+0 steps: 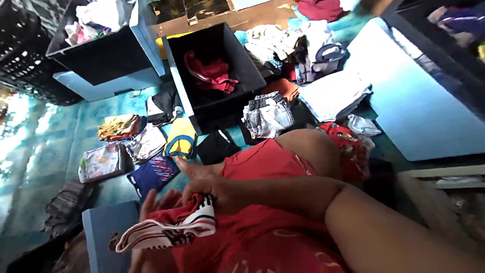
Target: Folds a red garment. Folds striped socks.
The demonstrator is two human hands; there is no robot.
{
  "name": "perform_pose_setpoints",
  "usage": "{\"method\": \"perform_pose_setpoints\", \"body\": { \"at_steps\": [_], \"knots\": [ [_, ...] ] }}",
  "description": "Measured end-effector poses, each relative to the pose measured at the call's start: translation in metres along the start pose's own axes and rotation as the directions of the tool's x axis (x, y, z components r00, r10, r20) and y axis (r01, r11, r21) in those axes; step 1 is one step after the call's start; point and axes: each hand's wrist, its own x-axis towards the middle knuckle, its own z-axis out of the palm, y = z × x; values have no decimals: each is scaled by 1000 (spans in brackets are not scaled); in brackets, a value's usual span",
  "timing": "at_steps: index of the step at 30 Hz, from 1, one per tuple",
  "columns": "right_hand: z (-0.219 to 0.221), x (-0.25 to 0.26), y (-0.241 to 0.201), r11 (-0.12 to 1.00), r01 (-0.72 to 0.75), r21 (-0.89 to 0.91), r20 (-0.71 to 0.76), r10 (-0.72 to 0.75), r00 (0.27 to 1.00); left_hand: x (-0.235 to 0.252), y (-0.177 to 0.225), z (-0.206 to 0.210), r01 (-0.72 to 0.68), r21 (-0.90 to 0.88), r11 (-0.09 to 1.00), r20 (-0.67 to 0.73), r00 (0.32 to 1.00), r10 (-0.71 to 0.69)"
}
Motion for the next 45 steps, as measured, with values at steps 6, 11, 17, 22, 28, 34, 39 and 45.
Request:
{"method": "perform_pose_setpoints", "body": {
  "at_steps": [6,11,17,22,28,34,39,45],
  "knots": [
    [-12,0,2,983,-121,-137,-145,101,984,6,-26,12,89,-46,995,-31,995,-91],
    [-15,2,-3,956,-103,-276,-223,40,974,26,-20,25,42,-10,999,-172,984,-44],
    [-39,6,-38,898,-160,-411,-51,152,987,38,-8,34,116,88,989,-116,988,-105],
    [-48,2,-43,810,-270,-520,115,380,918,33,-7,6,177,349,920,48,977,-206],
    [-45,7,-43,860,-280,-426,206,394,896,29,7,9,90,341,936,149,978,-148],
    [22,-9,-24,941,-337,-42,170,339,925,-14,66,-10,132,440,888,194,952,-237],
    [73,-21,4,732,-570,373,203,535,820,-20,109,-42,232,677,698,241,827,-508],
    [74,-35,76,339,-900,273,244,881,405,-5,28,-75,526,829,189,-307,712,-631]
  ]
}}
